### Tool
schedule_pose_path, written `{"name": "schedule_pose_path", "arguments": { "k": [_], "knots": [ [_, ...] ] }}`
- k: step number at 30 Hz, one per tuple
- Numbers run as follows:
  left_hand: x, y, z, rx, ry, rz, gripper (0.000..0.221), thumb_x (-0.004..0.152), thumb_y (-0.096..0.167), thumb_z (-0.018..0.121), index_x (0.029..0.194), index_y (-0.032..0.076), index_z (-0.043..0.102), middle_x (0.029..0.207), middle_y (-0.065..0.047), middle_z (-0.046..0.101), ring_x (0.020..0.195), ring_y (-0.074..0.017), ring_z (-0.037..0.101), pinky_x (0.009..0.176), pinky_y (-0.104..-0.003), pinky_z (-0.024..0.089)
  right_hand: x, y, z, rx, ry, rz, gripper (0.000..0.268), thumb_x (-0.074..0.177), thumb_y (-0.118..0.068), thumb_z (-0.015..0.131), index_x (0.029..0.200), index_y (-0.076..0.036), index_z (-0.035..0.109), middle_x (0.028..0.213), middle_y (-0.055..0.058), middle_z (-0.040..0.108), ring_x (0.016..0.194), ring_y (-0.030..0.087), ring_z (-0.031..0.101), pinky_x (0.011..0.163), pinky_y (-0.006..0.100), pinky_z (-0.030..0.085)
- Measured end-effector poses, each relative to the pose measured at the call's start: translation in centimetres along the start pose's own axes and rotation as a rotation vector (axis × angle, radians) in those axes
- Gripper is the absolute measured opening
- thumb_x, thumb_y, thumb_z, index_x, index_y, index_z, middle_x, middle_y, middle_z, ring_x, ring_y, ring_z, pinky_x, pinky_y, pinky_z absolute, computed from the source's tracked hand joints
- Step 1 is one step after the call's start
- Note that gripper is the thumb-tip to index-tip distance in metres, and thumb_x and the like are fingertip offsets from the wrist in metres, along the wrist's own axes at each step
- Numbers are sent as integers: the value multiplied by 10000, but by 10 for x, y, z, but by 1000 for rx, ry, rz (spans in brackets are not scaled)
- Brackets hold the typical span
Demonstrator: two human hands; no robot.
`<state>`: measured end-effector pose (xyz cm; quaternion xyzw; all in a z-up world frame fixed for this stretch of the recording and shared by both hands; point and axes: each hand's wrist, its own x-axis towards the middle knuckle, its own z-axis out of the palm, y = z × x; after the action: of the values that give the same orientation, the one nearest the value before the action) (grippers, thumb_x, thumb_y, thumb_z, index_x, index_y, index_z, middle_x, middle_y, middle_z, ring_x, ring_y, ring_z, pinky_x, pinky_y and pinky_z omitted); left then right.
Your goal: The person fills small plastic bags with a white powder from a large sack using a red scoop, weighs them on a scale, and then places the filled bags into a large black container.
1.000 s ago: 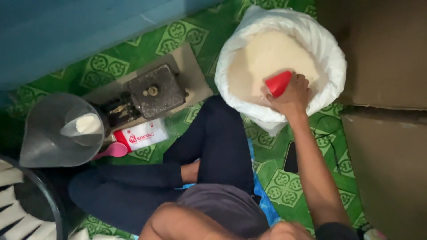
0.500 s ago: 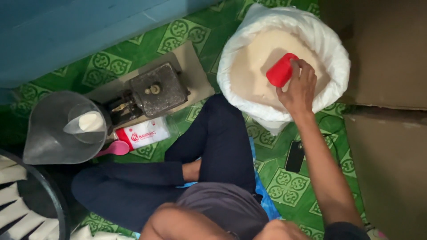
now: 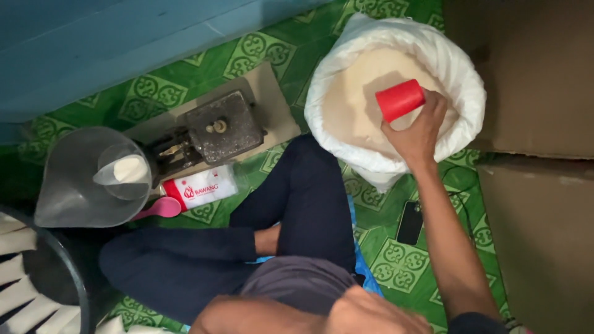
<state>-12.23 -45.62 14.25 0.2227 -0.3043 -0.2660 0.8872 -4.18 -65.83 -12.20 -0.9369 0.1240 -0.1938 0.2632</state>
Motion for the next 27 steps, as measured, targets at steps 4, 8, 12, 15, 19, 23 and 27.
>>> {"name": "schedule_pose_path", "arguments": {
  "k": [4,8,12,15,19,23,27],
  "knots": [
    [-85,18,-39,254,76,18,563,1100,402,433,707,2,481,677,-149,484,584,-334,493,641,-418,415,3,4,4,220,-19,219,708,647,-162,885,1209,45,509,1120,183,529,1004,269,555,846,368,530],
    [-132,25,-68,639,364,-147,481,1030,264,502,580,99,543,571,-40,574,566,-198,568,587,-321,479,3,16,6,307,-101,379,721,679,-208,873,1251,63,525,1198,200,561,1009,237,633,876,290,556],
    [-184,39,-102,822,559,-370,505,990,224,516,505,85,539,523,-40,576,480,-119,550,470,-250,423,0,10,1,73,-43,144,852,587,-235,964,1244,42,498,1165,211,507,964,316,548,734,380,499],
    [-226,49,-124,947,728,-528,448,965,219,566,539,83,577,542,-16,592,423,-73,539,446,-207,440,-1,14,4,-14,-1,-38,862,532,-225,968,1194,76,505,1099,268,544,1011,434,495,828,506,430],
    [-267,76,-137,1072,909,-592,399,938,250,585,571,94,580,531,1,612,480,-68,584,539,-242,469,-3,39,22,336,-133,514,471,692,-301,895,1030,-90,644,957,30,660,862,129,631,673,269,560],
    [-307,102,-148,1193,991,-548,416,956,303,551,591,103,554,532,12,606,497,-80,599,580,-262,458,-5,34,19,546,-157,839,417,747,-239,802,1105,-141,611,1000,-54,650,924,48,660,684,203,591],
    [-338,126,-157,1208,1138,-541,413,948,297,562,582,106,568,499,13,600,509,-77,587,616,-257,464,-9,43,19,466,-156,911,376,779,-464,700,1094,-300,576,965,-149,627,917,-4,561,749,280,415]
  ]
}}
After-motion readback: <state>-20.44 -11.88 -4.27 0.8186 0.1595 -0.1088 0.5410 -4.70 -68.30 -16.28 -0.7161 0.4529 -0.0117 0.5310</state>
